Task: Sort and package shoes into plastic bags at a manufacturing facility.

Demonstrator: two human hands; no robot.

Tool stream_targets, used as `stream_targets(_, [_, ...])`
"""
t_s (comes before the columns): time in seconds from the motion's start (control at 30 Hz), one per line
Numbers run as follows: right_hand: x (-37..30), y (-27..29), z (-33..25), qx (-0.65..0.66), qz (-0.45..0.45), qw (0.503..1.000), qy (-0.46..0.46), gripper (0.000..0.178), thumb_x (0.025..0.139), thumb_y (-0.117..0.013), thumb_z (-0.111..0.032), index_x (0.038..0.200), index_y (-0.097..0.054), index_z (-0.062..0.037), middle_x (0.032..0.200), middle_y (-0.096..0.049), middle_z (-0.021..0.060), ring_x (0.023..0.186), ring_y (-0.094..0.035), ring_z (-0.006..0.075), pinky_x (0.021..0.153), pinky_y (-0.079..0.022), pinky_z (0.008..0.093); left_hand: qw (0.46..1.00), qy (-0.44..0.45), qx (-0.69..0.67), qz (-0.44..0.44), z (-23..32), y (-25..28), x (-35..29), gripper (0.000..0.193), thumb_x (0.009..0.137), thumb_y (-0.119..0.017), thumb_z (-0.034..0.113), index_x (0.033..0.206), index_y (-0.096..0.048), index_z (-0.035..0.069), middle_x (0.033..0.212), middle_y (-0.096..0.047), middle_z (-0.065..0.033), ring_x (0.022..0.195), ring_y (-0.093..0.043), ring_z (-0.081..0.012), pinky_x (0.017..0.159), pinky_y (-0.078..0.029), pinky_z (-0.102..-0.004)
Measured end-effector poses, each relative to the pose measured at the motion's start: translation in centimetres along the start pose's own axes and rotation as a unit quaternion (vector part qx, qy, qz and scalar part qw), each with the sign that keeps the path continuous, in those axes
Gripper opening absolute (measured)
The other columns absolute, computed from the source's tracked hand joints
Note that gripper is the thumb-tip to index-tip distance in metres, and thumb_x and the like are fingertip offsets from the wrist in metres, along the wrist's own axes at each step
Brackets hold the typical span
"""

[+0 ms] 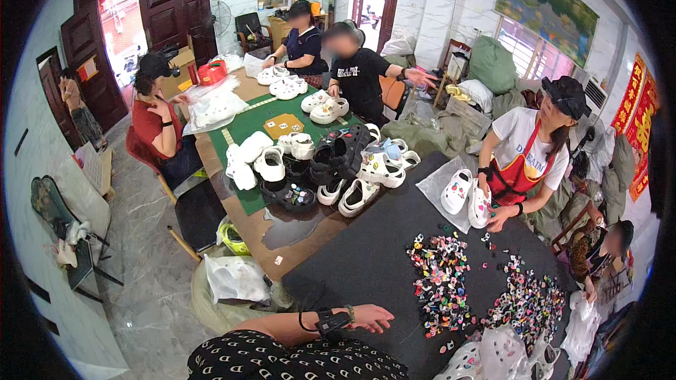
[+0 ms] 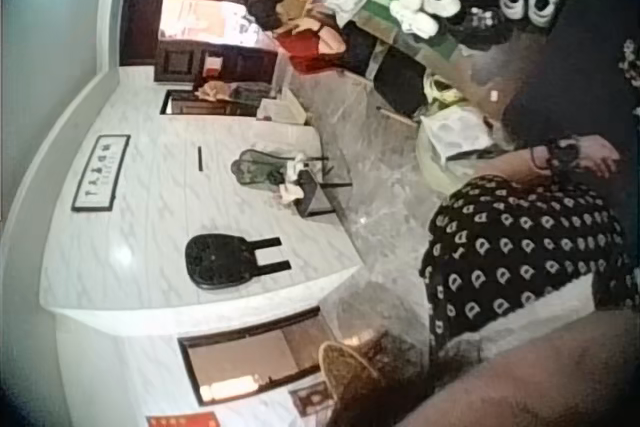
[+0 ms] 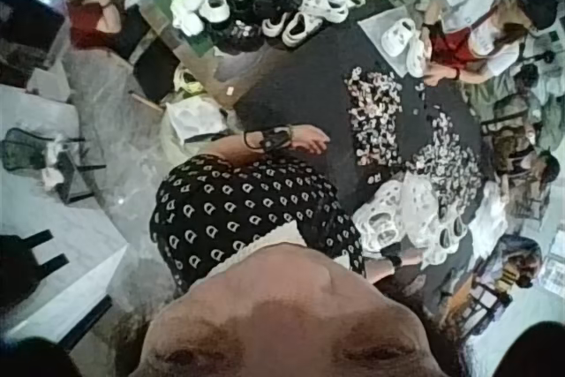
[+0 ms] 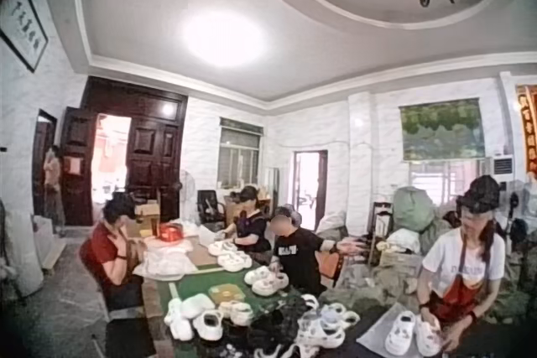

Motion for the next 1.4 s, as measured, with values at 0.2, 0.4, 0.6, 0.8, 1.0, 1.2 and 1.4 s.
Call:
stream_targets(0.2, [1.4,-1.8,0.5,-0.018,-0.022,1.0,0.004,0.048,0.092,-0.051,-0.034,0.126,-0.046,-0.0002,0.125,-0.052,0.0133,0.114,-0.049,0.0232,0.096,-0.037,0.0368,0.999,-0.019,-0.032,0.025,-0.1,1.1,-1.4,0.041,0.095,-0.047,0.028,0.131,-0.044,0.007,0.121,-0.053,-0.0124,0.098,-0.058,-0.0195,0.079,-0.048,-0.0284])
stream_targets(0.4, [1.1,-0.6,0.0,-0.05,-0.016,0.999,0.006,0.048,0.093,-0.05,-0.034,0.128,-0.045,-0.0007,0.127,-0.051,0.0121,0.116,-0.048,0.0214,0.098,-0.037,0.0354,0.997,-0.044,-0.039,0.039,0.0,1.2,-3.0,0.039,0.096,-0.044,0.027,0.13,-0.045,0.007,0.119,-0.056,-0.0118,0.097,-0.059,-0.0193,0.079,-0.049,-0.0283])
stream_targets(0.6, [-7.7,0.7,-8.6,-0.067,0.058,0.995,0.044,0.043,0.095,-0.046,-0.029,0.128,-0.047,-0.0007,0.127,-0.051,0.0104,0.116,-0.048,0.0186,0.1,-0.036,0.0331,0.984,-0.155,-0.085,0.019,-0.7,3.2,-4.9,0.038,0.096,-0.046,0.023,0.129,-0.046,0.003,0.119,-0.057,-0.0128,0.102,-0.059,-0.0205,0.083,-0.049,-0.0309])
stream_targets(0.8, [-13.9,-15.2,-7.6,0.123,-0.054,0.981,-0.138,0.036,0.095,-0.045,-0.028,0.119,-0.053,-0.0017,0.111,-0.061,0.0083,0.099,-0.058,0.0194,0.086,-0.047,0.0335,0.99,-0.071,-0.078,0.093,1.0,2.5,-5.7,0.05,0.095,-0.046,0.034,0.134,-0.038,0.005,0.129,-0.048,-0.0156,0.117,-0.048,-0.0267,0.096,-0.039,-0.0405])
stream_targets(1.0, [-17.4,-22.0,-3.4,0.358,-0.143,0.881,-0.274,0.05,0.097,-0.038,-0.04,0.128,-0.044,-0.0021,0.124,-0.054,0.0111,0.112,-0.053,0.025,0.098,-0.041,0.0403,0.967,-0.041,-0.222,0.115,-0.5,2.4,-4.1,0.082,0.085,-0.05,0.059,0.143,-0.021,0.01,0.139,-0.036,-0.0157,0.128,-0.034,-0.0319,0.104,-0.029,-0.048])
stream_targets(1.2, [-21.3,-24.2,2.4,0.425,-0.124,0.828,-0.345,0.048,0.099,-0.033,-0.037,0.131,-0.041,-0.0014,0.13,-0.05,0.0112,0.119,-0.047,0.0262,0.103,-0.036,0.0405,0.873,-0.215,-0.437,-0.013,0.9,4.1,-4.6,0.077,0.082,-0.048,0.066,0.139,-0.033,0.017,0.141,-0.036,-0.0145,0.129,-0.034,-0.0325,0.102,-0.03,-0.0515])
stream_targets(1.4, [-23.8,-20.0,7.3,0.151,-0.23,0.888,-0.367,0.038,0.096,-0.047,-0.029,0.125,-0.05,-0.0044,0.12,-0.057,0.0098,0.111,-0.054,0.0208,0.095,-0.042,0.0358,0.855,-0.376,-0.291,0.206,5.7,11.6,-10.6,0.045,0.094,-0.046,0.038,0.124,-0.05,0.005,0.111,-0.061,-0.008,0.096,-0.059,-0.0214,0.087,-0.046,-0.0372])
Point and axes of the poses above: each hand's wrist, its own x-axis towards the middle knuckle, its own y-axis out of the back of the hand, z = x × y, the point moved 5 cm from there along x, towards the middle knuckle
